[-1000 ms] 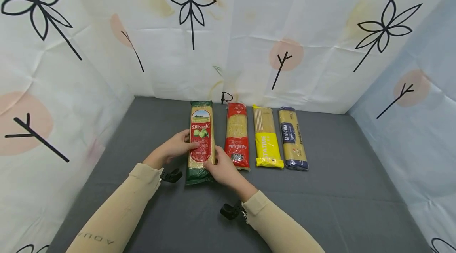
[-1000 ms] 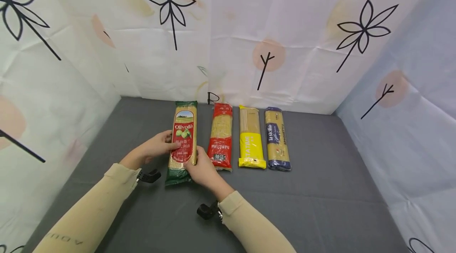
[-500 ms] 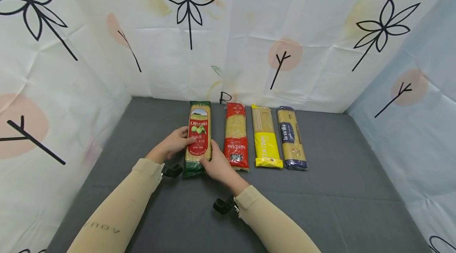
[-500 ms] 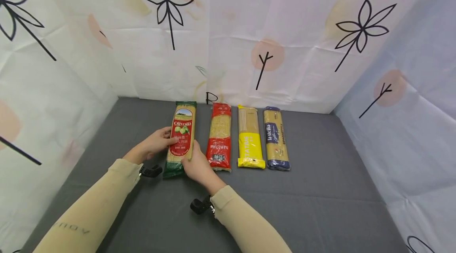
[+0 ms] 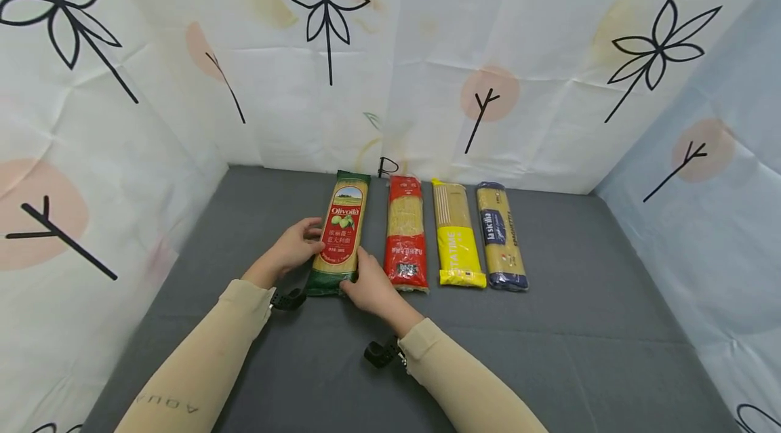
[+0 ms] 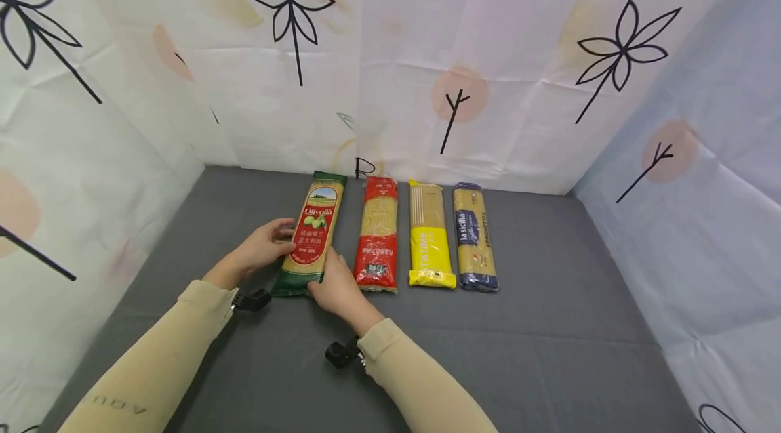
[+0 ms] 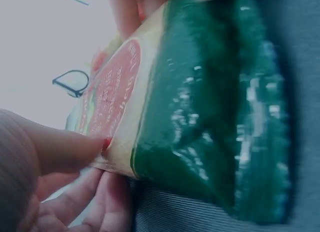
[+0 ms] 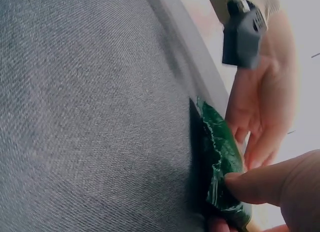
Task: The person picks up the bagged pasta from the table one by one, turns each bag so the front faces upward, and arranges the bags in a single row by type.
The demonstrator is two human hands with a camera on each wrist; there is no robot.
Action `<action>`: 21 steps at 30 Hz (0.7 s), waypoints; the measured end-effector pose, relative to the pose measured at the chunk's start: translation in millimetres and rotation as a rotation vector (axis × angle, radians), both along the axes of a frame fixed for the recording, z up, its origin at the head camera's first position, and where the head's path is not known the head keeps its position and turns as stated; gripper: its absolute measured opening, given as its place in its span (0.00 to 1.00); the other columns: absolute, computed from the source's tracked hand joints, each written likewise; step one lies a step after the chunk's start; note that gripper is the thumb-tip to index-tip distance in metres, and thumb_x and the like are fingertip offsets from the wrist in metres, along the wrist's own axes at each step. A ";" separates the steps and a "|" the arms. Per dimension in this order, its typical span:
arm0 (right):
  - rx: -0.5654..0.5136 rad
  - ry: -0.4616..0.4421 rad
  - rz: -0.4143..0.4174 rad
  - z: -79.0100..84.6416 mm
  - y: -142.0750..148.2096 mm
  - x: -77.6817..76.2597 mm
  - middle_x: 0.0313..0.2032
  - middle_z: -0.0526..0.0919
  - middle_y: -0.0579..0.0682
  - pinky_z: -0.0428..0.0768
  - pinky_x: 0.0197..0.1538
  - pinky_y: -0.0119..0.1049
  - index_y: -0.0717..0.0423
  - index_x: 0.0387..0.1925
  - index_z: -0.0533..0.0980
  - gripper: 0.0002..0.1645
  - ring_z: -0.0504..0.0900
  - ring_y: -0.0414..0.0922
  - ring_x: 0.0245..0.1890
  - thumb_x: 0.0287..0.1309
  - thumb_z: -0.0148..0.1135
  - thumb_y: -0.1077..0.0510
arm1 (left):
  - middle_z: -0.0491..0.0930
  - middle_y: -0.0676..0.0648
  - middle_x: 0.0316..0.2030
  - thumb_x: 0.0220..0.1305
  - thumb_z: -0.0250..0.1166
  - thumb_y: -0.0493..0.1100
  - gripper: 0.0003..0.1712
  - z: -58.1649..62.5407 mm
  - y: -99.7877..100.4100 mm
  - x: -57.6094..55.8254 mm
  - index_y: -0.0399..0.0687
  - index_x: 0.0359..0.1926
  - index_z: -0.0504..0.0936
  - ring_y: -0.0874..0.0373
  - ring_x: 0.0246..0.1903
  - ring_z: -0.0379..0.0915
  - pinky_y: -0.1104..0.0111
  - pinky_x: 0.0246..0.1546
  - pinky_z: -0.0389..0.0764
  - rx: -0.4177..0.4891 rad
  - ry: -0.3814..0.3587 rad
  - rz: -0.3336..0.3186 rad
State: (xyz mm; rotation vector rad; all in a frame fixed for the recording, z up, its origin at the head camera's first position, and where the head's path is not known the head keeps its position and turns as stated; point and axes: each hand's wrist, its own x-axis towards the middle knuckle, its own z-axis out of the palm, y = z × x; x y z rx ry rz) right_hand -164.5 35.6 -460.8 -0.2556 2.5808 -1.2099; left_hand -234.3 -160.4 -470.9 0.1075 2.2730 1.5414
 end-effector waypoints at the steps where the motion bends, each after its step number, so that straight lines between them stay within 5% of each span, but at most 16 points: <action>1: 0.017 -0.002 0.001 -0.5 0.7 -0.6 0.54 0.71 0.57 0.74 0.51 0.46 0.60 0.73 0.52 0.46 0.73 0.48 0.50 0.60 0.66 0.57 | 0.61 0.34 0.66 0.72 0.55 0.37 0.36 -0.8 -0.2 2.1 0.41 0.75 0.50 0.40 0.60 0.65 0.52 0.55 0.73 -0.016 0.008 -0.014; 14: 0.065 -0.019 0.006 -5.0 0.2 -7.3 0.57 0.69 0.59 0.74 0.54 0.47 0.61 0.74 0.51 0.48 0.72 0.48 0.51 0.60 0.66 0.56 | 0.59 0.40 0.67 0.73 0.55 0.38 0.32 -19.8 -12.7 7.3 0.44 0.73 0.54 0.47 0.57 0.66 0.56 0.52 0.74 -0.002 0.031 -0.043; 21: 0.057 -0.033 -0.011 -2.8 -1.2 -1.1 0.56 0.67 0.61 0.76 0.48 0.44 0.61 0.74 0.51 0.46 0.73 0.48 0.47 0.62 0.64 0.57 | 0.60 0.40 0.67 0.72 0.56 0.38 0.32 -21.7 -13.6 9.8 0.42 0.72 0.55 0.47 0.56 0.67 0.56 0.52 0.73 0.012 0.024 -0.032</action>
